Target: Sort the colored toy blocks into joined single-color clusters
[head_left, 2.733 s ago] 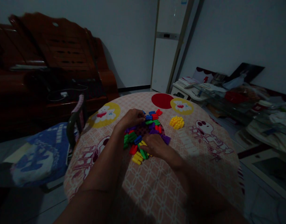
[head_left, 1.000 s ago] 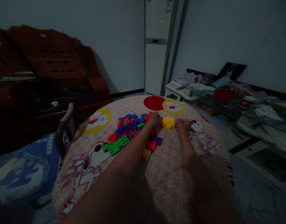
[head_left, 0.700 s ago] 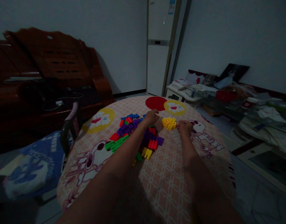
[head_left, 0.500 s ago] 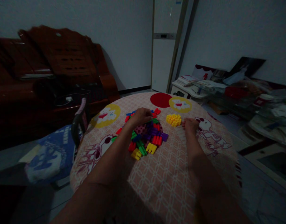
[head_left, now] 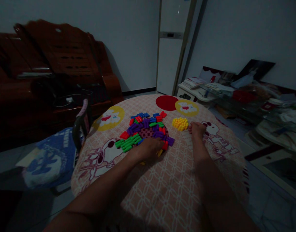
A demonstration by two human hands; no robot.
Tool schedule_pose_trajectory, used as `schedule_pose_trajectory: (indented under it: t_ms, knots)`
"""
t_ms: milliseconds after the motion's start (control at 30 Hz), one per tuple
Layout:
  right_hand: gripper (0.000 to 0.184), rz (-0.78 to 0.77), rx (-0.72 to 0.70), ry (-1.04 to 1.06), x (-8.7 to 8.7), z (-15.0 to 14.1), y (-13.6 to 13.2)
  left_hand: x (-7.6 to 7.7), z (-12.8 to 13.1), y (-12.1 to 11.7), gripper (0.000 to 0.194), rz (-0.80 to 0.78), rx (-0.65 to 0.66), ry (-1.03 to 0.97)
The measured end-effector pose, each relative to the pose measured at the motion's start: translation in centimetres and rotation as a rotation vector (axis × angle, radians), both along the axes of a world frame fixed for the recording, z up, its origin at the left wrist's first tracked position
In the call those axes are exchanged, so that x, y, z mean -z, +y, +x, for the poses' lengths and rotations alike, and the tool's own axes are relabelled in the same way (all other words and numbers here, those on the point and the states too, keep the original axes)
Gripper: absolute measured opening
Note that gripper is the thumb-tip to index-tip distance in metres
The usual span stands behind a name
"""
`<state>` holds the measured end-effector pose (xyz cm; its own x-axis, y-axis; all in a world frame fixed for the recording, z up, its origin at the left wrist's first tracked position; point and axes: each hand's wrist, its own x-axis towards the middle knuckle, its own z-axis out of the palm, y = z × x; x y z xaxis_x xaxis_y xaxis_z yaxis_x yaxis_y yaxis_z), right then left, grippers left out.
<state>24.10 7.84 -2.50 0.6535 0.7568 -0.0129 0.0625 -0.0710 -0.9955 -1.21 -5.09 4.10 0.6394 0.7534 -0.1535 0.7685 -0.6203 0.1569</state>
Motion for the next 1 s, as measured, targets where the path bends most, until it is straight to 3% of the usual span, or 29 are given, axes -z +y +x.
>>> schedule_pose_trajectory:
  t_ms: [167,267,433,500,667,833,1000]
  knots:
    - [0.007,-0.017,0.003,-0.003,0.2,0.1,0.3,-0.6,-0.8,0.7,0.025,-0.004,-0.055,-0.009]
    - [0.006,-0.037,0.003,-0.004,-0.1,-0.1,0.2,-1.9,-0.9,1.6,0.029,0.021,-0.087,-0.052]
    - [0.005,-0.014,-0.005,-0.003,-0.1,-0.1,0.0,-3.9,1.1,5.7,0.034,0.148,-0.144,-0.231]
    - [0.006,-0.003,-0.005,-0.002,0.0,-0.1,0.1,-3.5,2.7,7.9,0.032,0.169,-0.149,-0.227]
    - [0.007,-0.007,-0.002,0.012,0.1,0.0,0.4,-0.8,6.0,12.1,0.030,0.182,-0.109,-0.183]
    - [0.006,-0.016,-0.005,-0.001,0.0,0.0,0.4,0.9,7.2,13.2,0.027,0.189,-0.108,-0.201]
    - [0.006,-0.033,-0.005,-0.005,0.0,0.0,0.3,1.7,7.0,13.3,0.032,0.204,-0.133,-0.357]
